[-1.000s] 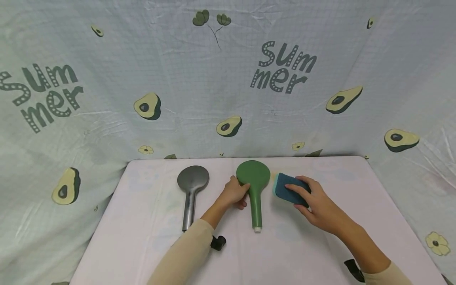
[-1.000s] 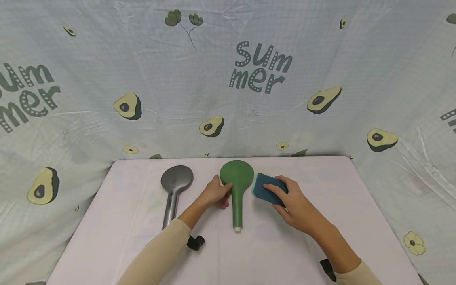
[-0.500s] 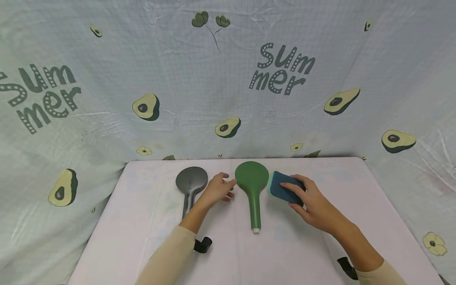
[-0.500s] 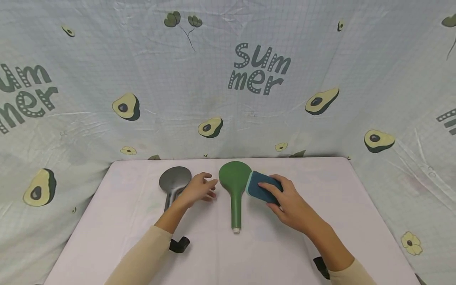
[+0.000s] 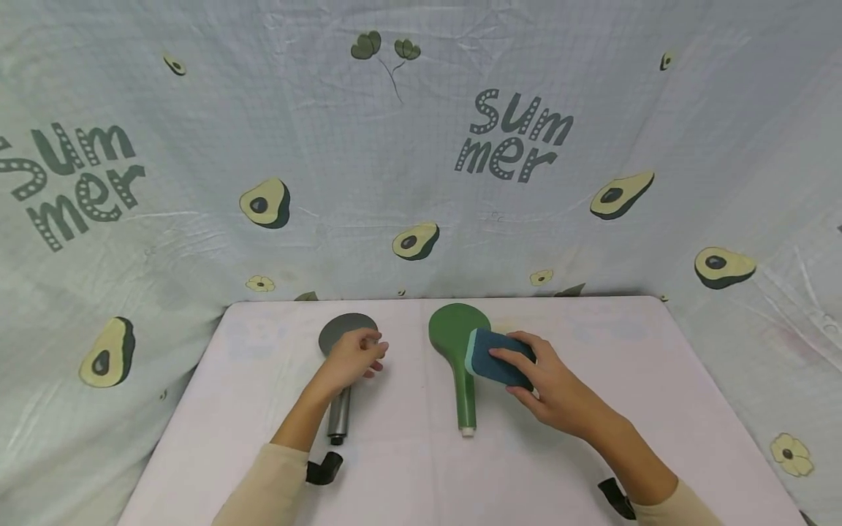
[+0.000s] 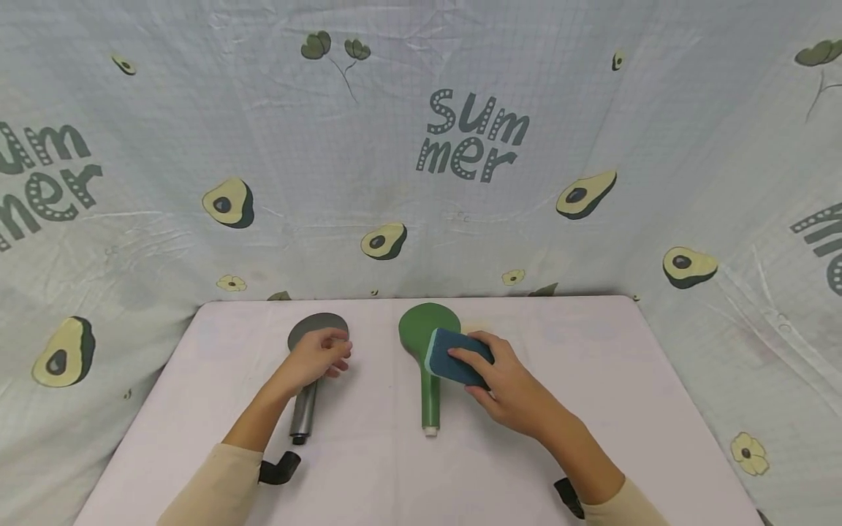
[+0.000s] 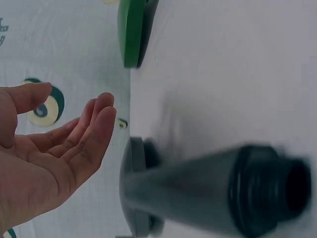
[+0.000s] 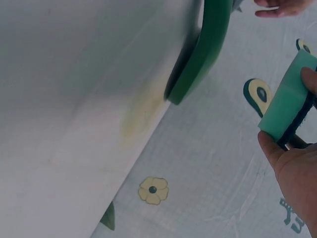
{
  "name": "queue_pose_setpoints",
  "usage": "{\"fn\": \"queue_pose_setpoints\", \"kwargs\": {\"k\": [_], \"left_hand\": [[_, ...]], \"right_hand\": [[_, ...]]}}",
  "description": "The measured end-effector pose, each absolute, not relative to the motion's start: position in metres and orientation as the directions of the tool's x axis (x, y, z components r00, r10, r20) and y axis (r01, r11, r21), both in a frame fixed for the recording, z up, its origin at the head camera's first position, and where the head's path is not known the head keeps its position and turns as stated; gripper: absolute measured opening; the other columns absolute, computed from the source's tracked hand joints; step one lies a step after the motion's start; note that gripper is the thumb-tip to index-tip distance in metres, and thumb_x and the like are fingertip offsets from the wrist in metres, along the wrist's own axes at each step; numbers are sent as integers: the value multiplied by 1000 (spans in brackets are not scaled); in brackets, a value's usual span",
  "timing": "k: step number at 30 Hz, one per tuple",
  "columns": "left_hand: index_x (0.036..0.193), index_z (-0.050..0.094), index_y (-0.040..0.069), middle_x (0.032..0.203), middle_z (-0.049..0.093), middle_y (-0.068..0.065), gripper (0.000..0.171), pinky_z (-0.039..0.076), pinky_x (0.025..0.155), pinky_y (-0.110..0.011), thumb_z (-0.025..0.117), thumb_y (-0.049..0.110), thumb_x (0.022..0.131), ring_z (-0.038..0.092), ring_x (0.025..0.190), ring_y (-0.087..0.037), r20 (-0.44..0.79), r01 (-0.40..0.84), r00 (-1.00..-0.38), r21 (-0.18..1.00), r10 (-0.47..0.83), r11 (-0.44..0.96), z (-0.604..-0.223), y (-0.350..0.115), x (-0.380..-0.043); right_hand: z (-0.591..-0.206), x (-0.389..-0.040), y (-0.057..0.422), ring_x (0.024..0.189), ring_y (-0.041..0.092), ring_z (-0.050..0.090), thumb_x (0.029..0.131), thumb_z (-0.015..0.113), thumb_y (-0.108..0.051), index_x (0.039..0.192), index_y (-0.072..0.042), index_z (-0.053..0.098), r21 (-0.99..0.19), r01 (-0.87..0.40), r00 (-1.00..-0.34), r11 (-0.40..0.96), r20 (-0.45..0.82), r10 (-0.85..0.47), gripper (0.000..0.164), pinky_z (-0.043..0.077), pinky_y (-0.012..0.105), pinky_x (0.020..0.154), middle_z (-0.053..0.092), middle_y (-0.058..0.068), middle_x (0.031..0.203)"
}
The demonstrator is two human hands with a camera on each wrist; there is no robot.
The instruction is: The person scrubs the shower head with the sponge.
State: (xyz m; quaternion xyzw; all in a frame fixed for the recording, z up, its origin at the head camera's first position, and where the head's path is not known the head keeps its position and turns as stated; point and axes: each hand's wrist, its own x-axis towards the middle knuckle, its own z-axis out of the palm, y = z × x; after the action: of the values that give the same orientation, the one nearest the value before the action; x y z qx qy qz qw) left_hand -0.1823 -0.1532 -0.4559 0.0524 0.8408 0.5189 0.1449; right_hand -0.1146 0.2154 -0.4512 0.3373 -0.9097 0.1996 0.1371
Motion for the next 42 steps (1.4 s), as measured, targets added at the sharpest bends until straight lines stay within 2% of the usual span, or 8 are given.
{"fn": "queue_pose_setpoints", "kwargs": {"k": [7, 15, 19, 22, 27, 32, 36, 42], "left_hand": [[139, 53, -10, 120, 67, -31, 47, 64, 77, -44, 60, 21, 106, 73, 91, -34, -199, -96, -961, 893, 194, 439, -456, -188, -173], [116, 58, -7, 84, 64, -14, 37, 59, 61, -33, 66, 26, 102, 64, 65, -19, -238, -176, -970, 812, 40, 557, -465, -213, -168], [108, 55, -5, 86, 65, -12, 35, 53, 55, -29, 69, 27, 99, 61, 58, -17, -266, -210, -964, 769, 3, 604, -474, -219, -168], [106, 55, -5, 89, 67, -14, 37, 53, 53, -29, 71, 27, 97, 63, 58, -17, -283, -227, -959, 754, -8, 616, -480, -220, -168], [99, 58, -5, 78, 60, -9, 37, 55, 51, -30, 76, 27, 94, 64, 55, -18, -325, -276, -945, 756, -25, 593, -490, -219, -168], [84, 60, 1, 67, 51, -2, 30, 53, 49, -28, 76, 25, 93, 57, 54, -16, -344, -304, -938, 769, -36, 563, -498, -218, -171], [73, 55, 9, 62, 46, 1, 34, 51, 49, -26, 75, 27, 94, 52, 55, -14, -368, -321, -929, 762, -33, 562, -501, -216, -174], [82, 55, 5, 74, 52, -3, 30, 50, 53, -28, 70, 26, 99, 54, 62, -16, -392, -332, -920, 774, -2, 539, -497, -211, -174]], "right_hand": [[-454, -113, 203, 138, 35, 45, 91, 80, -19, 151, -28, 49, -297, -679, -730, 671, 365, -578, 68, 55, 52, 101, 41, 20, 153], [-454, -109, 194, 138, 35, 46, 94, 78, -22, 151, -30, 48, -316, -671, -740, 670, 332, -585, 66, 56, 51, 100, 39, 18, 155], [-455, -107, 191, 138, 35, 47, 94, 78, -22, 151, -30, 48, -317, -673, -739, 668, 331, -587, 65, 56, 50, 100, 39, 17, 155], [-456, -107, 190, 138, 35, 47, 93, 78, -22, 151, -30, 49, -319, -670, -741, 670, 330, -585, 65, 56, 50, 99, 39, 17, 155], [-458, -106, 189, 139, 36, 46, 94, 78, -23, 151, -31, 48, -322, -668, -743, 671, 321, -587, 65, 56, 51, 100, 38, 17, 156], [-461, -105, 189, 138, 36, 47, 94, 78, -23, 151, -32, 48, -330, -663, -748, 672, 315, -584, 66, 56, 51, 100, 38, 17, 156], [-463, -103, 191, 137, 35, 47, 93, 79, -23, 151, -31, 48, -331, -659, -752, 675, 312, -581, 66, 57, 50, 99, 39, 18, 155], [-468, -102, 194, 138, 35, 47, 93, 79, -23, 151, -30, 48, -331, -655, -755, 679, 307, -579, 66, 57, 50, 99, 40, 18, 154]]}}
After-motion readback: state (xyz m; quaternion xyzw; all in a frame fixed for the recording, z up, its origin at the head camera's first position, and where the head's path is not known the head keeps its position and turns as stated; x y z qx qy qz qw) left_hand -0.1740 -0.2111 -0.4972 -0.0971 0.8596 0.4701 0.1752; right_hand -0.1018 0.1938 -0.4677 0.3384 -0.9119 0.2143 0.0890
